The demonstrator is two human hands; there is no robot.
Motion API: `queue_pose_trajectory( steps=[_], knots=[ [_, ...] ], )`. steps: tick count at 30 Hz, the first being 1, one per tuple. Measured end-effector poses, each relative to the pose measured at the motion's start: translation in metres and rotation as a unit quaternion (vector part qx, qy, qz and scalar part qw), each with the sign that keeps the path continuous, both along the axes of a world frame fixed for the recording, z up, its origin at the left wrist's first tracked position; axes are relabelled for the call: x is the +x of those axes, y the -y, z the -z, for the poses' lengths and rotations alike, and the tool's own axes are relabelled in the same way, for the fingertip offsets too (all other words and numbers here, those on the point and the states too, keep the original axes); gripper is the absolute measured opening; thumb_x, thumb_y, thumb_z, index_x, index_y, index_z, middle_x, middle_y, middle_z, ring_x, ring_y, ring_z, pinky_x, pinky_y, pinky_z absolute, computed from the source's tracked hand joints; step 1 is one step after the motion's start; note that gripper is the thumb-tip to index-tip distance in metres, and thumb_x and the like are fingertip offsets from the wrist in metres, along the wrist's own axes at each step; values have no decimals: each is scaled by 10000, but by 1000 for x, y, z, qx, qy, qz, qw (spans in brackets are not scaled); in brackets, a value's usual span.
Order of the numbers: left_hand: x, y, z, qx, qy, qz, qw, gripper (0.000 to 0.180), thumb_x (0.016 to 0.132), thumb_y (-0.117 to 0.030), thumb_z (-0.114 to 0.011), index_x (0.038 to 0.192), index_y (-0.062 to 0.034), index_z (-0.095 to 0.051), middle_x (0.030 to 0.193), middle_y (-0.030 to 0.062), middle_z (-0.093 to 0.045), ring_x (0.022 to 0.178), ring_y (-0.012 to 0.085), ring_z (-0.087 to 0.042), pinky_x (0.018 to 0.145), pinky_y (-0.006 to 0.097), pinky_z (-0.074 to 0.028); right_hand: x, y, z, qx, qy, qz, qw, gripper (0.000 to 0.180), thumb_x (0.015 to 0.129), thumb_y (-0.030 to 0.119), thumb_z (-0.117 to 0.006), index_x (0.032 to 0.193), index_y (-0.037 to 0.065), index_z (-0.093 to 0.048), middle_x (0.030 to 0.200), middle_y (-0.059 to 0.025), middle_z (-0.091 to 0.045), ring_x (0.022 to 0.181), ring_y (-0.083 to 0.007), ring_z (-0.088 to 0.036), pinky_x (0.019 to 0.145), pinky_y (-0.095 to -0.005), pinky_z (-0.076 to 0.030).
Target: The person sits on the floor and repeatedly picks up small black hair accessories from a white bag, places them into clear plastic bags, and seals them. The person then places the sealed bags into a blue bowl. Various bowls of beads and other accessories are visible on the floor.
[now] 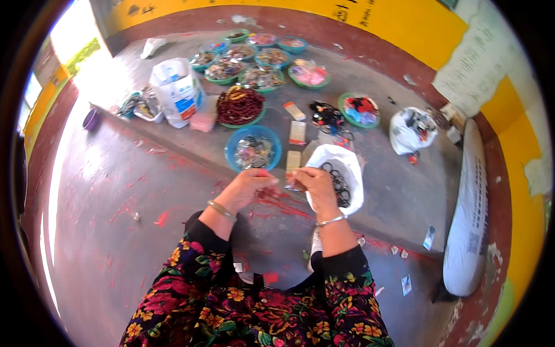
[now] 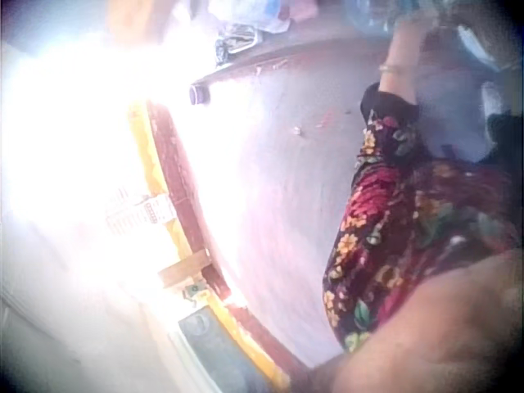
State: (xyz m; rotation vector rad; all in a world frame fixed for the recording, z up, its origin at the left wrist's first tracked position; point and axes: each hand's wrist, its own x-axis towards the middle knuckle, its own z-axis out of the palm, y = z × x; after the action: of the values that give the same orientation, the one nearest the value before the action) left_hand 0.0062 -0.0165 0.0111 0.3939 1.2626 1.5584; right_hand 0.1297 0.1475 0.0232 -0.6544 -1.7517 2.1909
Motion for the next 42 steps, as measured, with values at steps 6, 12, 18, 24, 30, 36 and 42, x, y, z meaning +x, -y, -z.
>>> queue_pose_trajectory(
  steps=[6, 12, 18, 24, 30, 36, 42],
  knots=[
    [-8, -8, 4, -175, -238, -7, 955, 150, 826, -139, -604, 822, 10, -616, 734, 86, -660, 677, 146, -640, 578, 237, -494, -4, 2, 3, 488, -76, 65, 867, 303, 725, 120, -680, 1020, 77, -627, 858, -67, -623, 770, -236, -591, 662, -364, -452],
    [10, -17, 19, -238, -548, 55, 800, 177, 692, -216, -655, 782, -64, -662, 729, 150, -641, 709, 298, -630, 640, 379, -486, 4, 20, 7, 666, -54, -156, 728, 139, 747, 109, -573, 881, 111, -608, 776, -45, -595, 759, -244, -570, 660, -369, -408],
    [18, -16, 19, -256, -578, 92, 770, 178, 682, -217, -662, 798, -83, -675, 763, 145, -645, 763, 321, -624, 667, 410, -484, 7, 23, 15, 659, 3, -213, 721, 53, 734, 143, -587, 755, 94, -588, 656, -81, -607, 682, -273, -604, 635, -396, -418],
    [19, -17, 12, -252, -567, 94, 778, 154, 709, -210, -647, 819, -107, -679, 811, 138, -651, 819, 323, -618, 711, 407, -486, 9, 24, 19, 669, 26, -221, 709, 124, 741, 154, -571, 639, 93, -606, 646, -102, -617, 652, -297, -615, 609, -419, -438],
    [21, -18, 18, -240, -597, 102, 759, 150, 718, -213, -646, 799, -90, -674, 784, 145, -647, 774, 321, -623, 675, 403, -485, 10, 27, 24, 706, 67, -223, 670, 95, 705, 119, -564, 638, 102, -630, 654, -101, -624, 666, -280, -630, 606, -402, -457],
    [19, -19, 12, -196, -532, 46, 822, 188, 739, -200, -654, 864, -61, -668, 779, 134, -654, 770, 283, -642, 671, 356, -492, 8, 24, 27, 686, 83, -206, 693, 110, 710, 126, -546, 672, 97, -645, 687, -132, -629, 685, -306, -629, 616, -434, -478],
    [13, -20, 13, -13, -426, -78, 901, 488, 744, -147, -692, 1178, 0, -523, 1145, 127, -587, 1083, 208, -549, 869, 314, -449, 5, 5, 18, 491, 124, -54, 861, 183, 759, 215, -569, 738, 61, -667, 668, -161, -622, 653, -324, -618, 601, -417, -486]
  ],
)
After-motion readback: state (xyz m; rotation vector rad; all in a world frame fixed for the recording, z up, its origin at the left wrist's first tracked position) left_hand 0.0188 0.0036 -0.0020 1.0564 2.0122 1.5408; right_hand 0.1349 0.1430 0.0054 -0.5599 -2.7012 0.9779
